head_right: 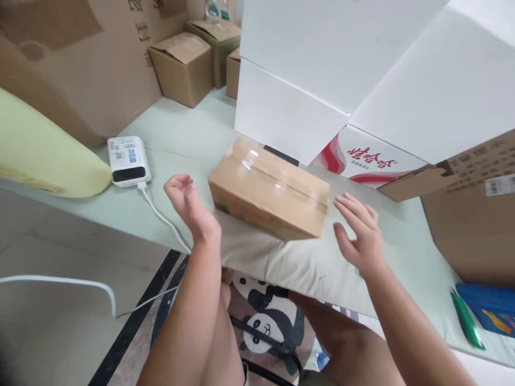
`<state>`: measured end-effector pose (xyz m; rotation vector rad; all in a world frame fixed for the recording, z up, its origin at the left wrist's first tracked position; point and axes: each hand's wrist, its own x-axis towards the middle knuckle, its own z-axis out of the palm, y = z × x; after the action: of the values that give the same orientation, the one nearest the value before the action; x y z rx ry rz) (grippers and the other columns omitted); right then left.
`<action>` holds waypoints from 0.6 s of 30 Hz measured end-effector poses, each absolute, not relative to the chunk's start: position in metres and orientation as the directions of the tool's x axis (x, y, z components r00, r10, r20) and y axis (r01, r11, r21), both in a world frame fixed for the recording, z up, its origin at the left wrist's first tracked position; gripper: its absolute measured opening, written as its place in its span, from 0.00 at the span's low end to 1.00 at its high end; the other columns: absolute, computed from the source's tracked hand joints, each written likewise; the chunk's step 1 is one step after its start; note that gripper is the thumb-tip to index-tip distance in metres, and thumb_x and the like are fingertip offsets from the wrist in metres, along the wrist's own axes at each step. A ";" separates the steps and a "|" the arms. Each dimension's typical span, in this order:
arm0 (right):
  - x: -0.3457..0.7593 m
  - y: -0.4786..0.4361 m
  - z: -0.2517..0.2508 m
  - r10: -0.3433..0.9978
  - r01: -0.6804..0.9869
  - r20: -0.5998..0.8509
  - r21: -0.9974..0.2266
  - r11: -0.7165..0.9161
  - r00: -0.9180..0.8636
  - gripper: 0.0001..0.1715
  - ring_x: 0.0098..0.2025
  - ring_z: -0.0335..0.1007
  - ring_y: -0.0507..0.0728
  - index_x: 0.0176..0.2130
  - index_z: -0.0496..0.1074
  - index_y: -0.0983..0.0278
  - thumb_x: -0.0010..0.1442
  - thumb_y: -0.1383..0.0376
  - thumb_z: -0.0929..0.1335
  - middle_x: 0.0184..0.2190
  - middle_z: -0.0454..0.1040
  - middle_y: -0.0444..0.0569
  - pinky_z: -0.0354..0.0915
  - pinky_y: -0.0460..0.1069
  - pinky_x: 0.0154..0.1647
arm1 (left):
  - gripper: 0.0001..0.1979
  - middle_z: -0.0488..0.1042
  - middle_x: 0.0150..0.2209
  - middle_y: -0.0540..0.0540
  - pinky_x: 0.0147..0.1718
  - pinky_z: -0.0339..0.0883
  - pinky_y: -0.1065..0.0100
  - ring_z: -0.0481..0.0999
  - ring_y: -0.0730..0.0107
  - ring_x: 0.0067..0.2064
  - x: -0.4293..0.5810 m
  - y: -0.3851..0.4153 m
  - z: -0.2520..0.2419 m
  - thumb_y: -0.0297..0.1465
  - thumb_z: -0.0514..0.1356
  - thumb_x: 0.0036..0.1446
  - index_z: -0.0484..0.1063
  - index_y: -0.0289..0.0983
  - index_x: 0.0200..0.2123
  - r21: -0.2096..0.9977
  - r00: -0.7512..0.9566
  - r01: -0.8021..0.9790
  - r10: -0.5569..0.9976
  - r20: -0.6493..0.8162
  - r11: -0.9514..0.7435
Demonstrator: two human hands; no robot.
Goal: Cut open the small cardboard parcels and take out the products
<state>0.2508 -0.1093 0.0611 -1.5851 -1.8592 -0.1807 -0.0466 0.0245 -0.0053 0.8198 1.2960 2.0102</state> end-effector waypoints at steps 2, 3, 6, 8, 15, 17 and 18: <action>0.273 -0.162 0.037 0.772 0.879 0.595 -0.465 0.101 0.226 0.19 0.63 0.76 0.73 0.54 0.81 0.46 0.64 0.56 0.70 0.58 0.81 0.50 0.65 0.76 0.66 | 0.25 0.73 0.56 0.41 0.63 0.63 0.53 0.71 0.54 0.61 -0.040 0.023 -0.004 0.51 0.62 0.58 0.68 0.42 0.52 0.905 -0.390 -0.242 0.889 0.239 -0.349; 0.278 -0.181 0.026 0.745 0.830 0.571 -0.556 0.043 0.344 0.19 0.64 0.76 0.73 0.54 0.81 0.47 0.65 0.55 0.70 0.59 0.81 0.50 0.66 0.76 0.67 | 0.30 0.72 0.60 0.39 0.65 0.62 0.51 0.70 0.50 0.66 -0.035 0.022 -0.003 0.54 0.62 0.57 0.68 0.43 0.55 0.896 -0.235 -0.312 0.940 0.248 -0.315; 0.278 -0.209 0.006 0.663 0.598 0.490 -0.797 0.079 0.565 0.25 0.67 0.73 0.72 0.55 0.80 0.49 0.65 0.46 0.67 0.61 0.79 0.51 0.68 0.74 0.66 | 0.35 0.71 0.66 0.37 0.69 0.60 0.45 0.65 0.43 0.72 -0.017 0.011 0.007 0.59 0.63 0.56 0.71 0.44 0.59 0.909 0.226 -0.384 0.939 0.260 -0.160; 0.272 -0.209 0.006 0.650 0.487 0.470 -0.857 0.171 0.598 0.31 0.67 0.72 0.71 0.59 0.77 0.48 0.64 0.41 0.63 0.64 0.76 0.50 0.70 0.72 0.65 | 0.35 0.71 0.66 0.37 0.68 0.63 0.45 0.66 0.39 0.72 -0.004 0.002 0.014 0.57 0.68 0.52 0.75 0.43 0.56 0.938 0.432 -0.320 0.861 0.268 -0.131; 0.277 -0.204 0.027 0.724 0.455 0.402 -0.880 0.136 0.561 0.31 0.76 0.60 0.69 0.64 0.70 0.45 0.63 0.51 0.68 0.72 0.66 0.44 0.64 0.69 0.72 | 0.28 0.77 0.55 0.41 0.57 0.73 0.52 0.74 0.46 0.62 0.045 -0.011 0.028 0.42 0.73 0.44 0.78 0.43 0.50 0.960 0.375 -0.266 0.907 0.191 -0.093; 0.284 -0.209 0.027 0.753 0.441 0.362 -0.891 0.106 0.550 0.30 0.78 0.55 0.68 0.64 0.71 0.45 0.64 0.52 0.68 0.74 0.65 0.43 0.63 0.68 0.74 | 0.24 0.77 0.53 0.43 0.58 0.71 0.56 0.73 0.51 0.62 0.053 -0.013 0.032 0.38 0.73 0.45 0.78 0.45 0.47 0.957 0.314 -0.266 0.929 0.197 -0.113; 0.287 -0.211 0.027 0.761 0.441 0.349 -0.893 0.092 0.547 0.30 0.79 0.53 0.68 0.64 0.70 0.46 0.64 0.52 0.67 0.74 0.64 0.43 0.63 0.69 0.74 | 0.22 0.78 0.52 0.43 0.57 0.71 0.58 0.74 0.54 0.60 0.056 -0.015 0.034 0.37 0.73 0.46 0.79 0.45 0.46 0.959 0.294 -0.262 0.938 0.184 -0.106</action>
<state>0.2871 -0.2111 0.0273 -1.5407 -1.0641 0.3209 0.0558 -0.0146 0.0339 1.2662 0.7212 1.1784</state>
